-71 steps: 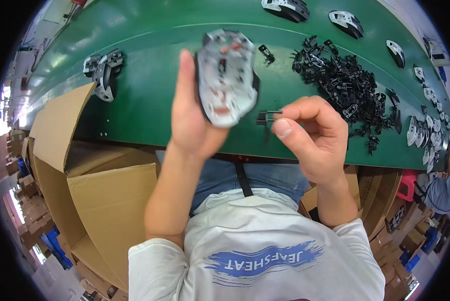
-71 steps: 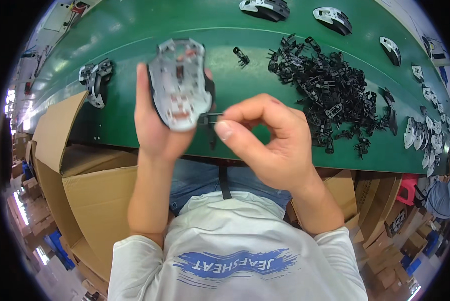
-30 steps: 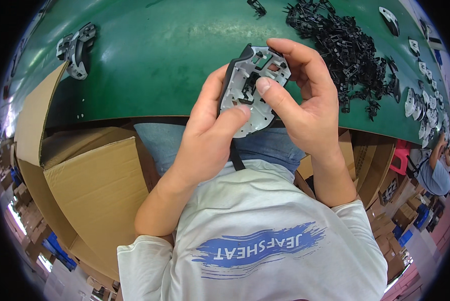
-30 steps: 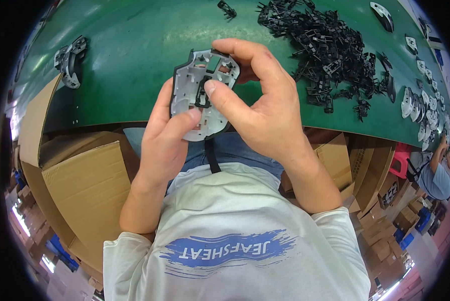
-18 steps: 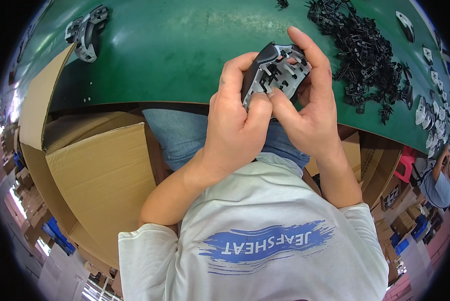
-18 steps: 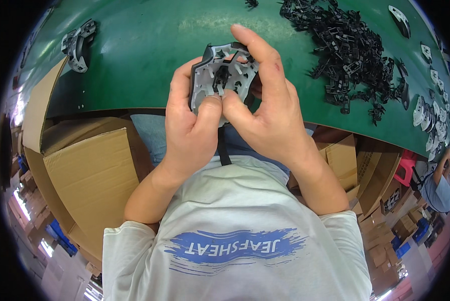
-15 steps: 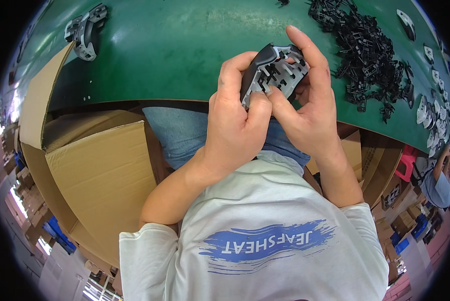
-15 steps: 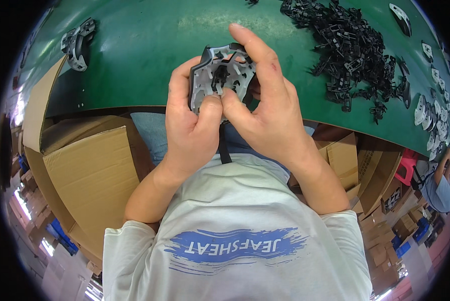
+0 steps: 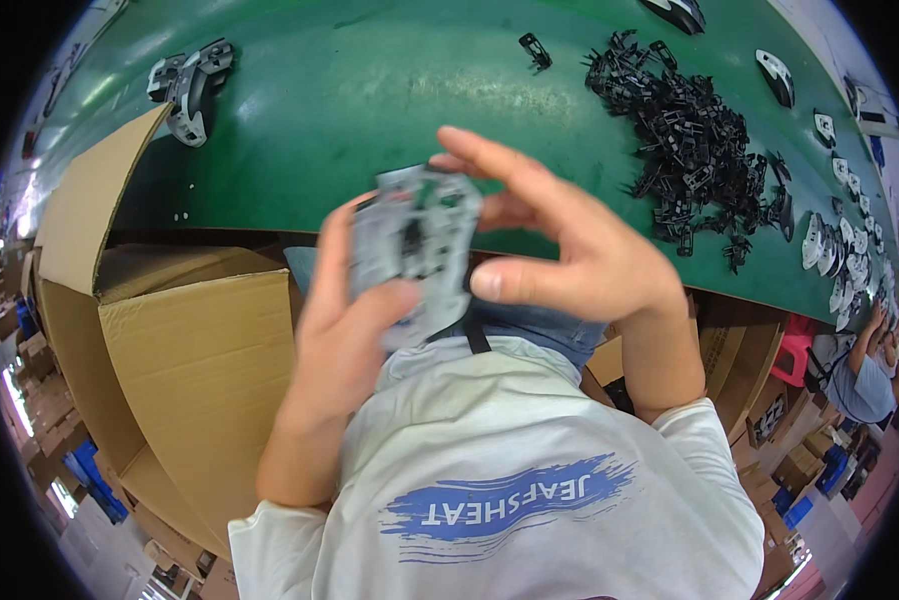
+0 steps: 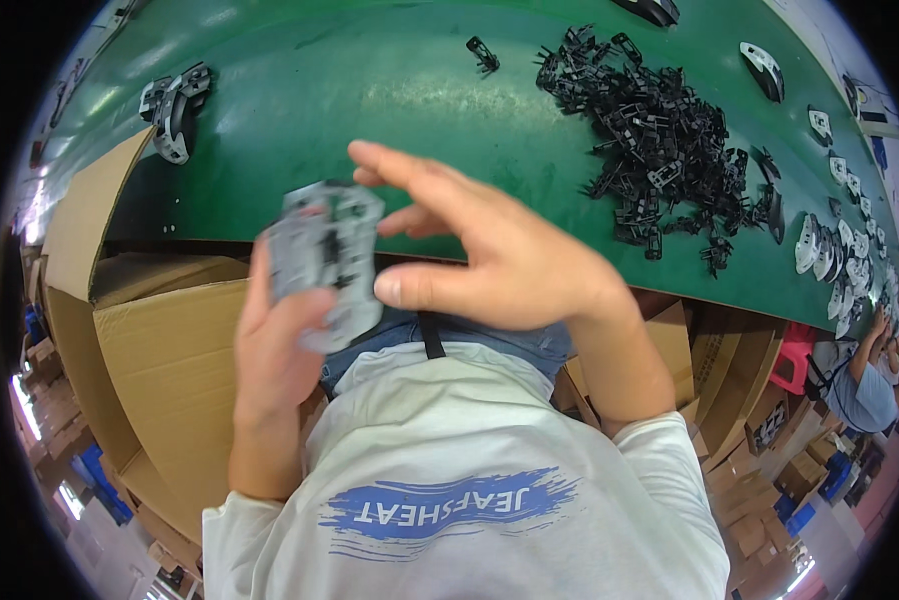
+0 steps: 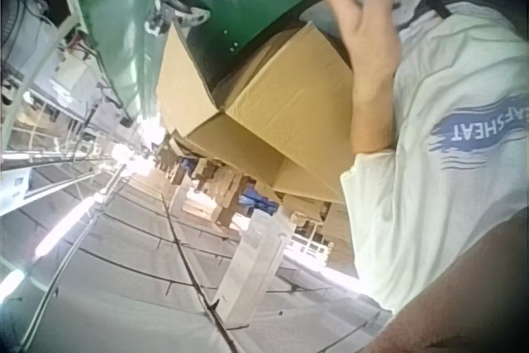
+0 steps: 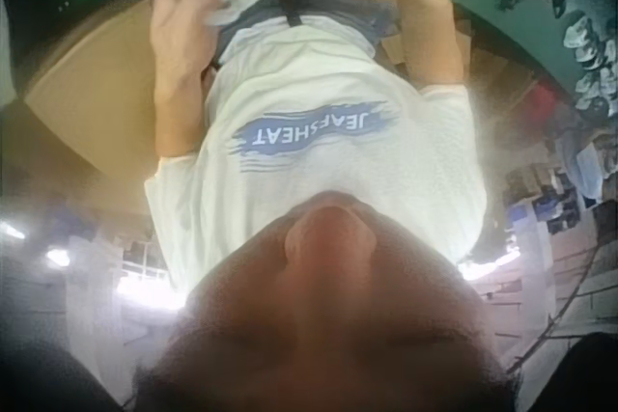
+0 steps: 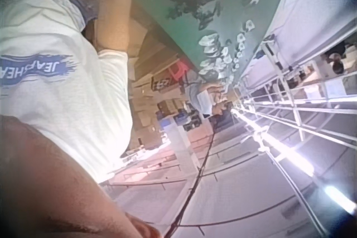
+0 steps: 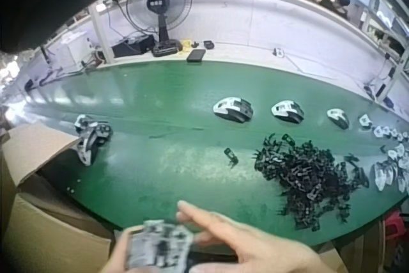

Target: The person repeatedly picks up mouse shells and inserts small plastic pieces into them by hand, placing the assembled mouse casings onto a conveyor belt.

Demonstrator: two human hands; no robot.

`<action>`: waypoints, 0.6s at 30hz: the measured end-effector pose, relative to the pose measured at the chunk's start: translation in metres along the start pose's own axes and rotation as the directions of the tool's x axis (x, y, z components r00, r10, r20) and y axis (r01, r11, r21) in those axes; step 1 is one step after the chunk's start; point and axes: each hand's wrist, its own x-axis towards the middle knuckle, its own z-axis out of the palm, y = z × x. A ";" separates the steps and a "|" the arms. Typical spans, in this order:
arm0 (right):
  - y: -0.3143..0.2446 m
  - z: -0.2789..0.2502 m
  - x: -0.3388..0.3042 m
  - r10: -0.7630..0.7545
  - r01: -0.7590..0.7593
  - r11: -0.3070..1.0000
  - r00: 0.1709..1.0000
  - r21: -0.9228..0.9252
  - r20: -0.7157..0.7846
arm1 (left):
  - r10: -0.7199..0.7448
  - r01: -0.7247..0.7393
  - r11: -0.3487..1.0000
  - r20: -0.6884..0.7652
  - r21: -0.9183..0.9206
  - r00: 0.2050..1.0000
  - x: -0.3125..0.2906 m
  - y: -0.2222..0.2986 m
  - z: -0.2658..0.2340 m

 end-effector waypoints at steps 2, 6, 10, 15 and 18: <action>0.005 -0.019 0.020 -0.032 0.005 0.947 0.996 -0.320 -0.078 | 0.038 -0.044 0.998 -0.137 -0.045 0.990 -0.034 0.020 -0.027; 0.037 -0.050 0.060 -0.316 -0.181 0.429 0.888 -0.885 -0.335 | 0.373 -0.382 0.924 -0.165 -0.028 0.913 -0.122 0.095 -0.105; 0.061 -0.064 0.065 -0.367 -0.257 0.357 0.845 -0.898 -0.388 | 0.544 -0.404 0.839 -0.561 0.364 0.624 -0.164 0.144 -0.181; 0.058 -0.062 0.064 -0.384 -0.184 0.399 0.856 -0.898 -0.346 | 0.097 0.016 0.986 -0.660 0.163 0.745 -0.140 0.133 -0.280; 0.057 -0.059 0.056 -0.356 -0.077 0.489 0.892 -0.869 -0.279 | -0.027 0.119 0.985 -0.577 0.123 0.817 -0.113 0.136 -0.287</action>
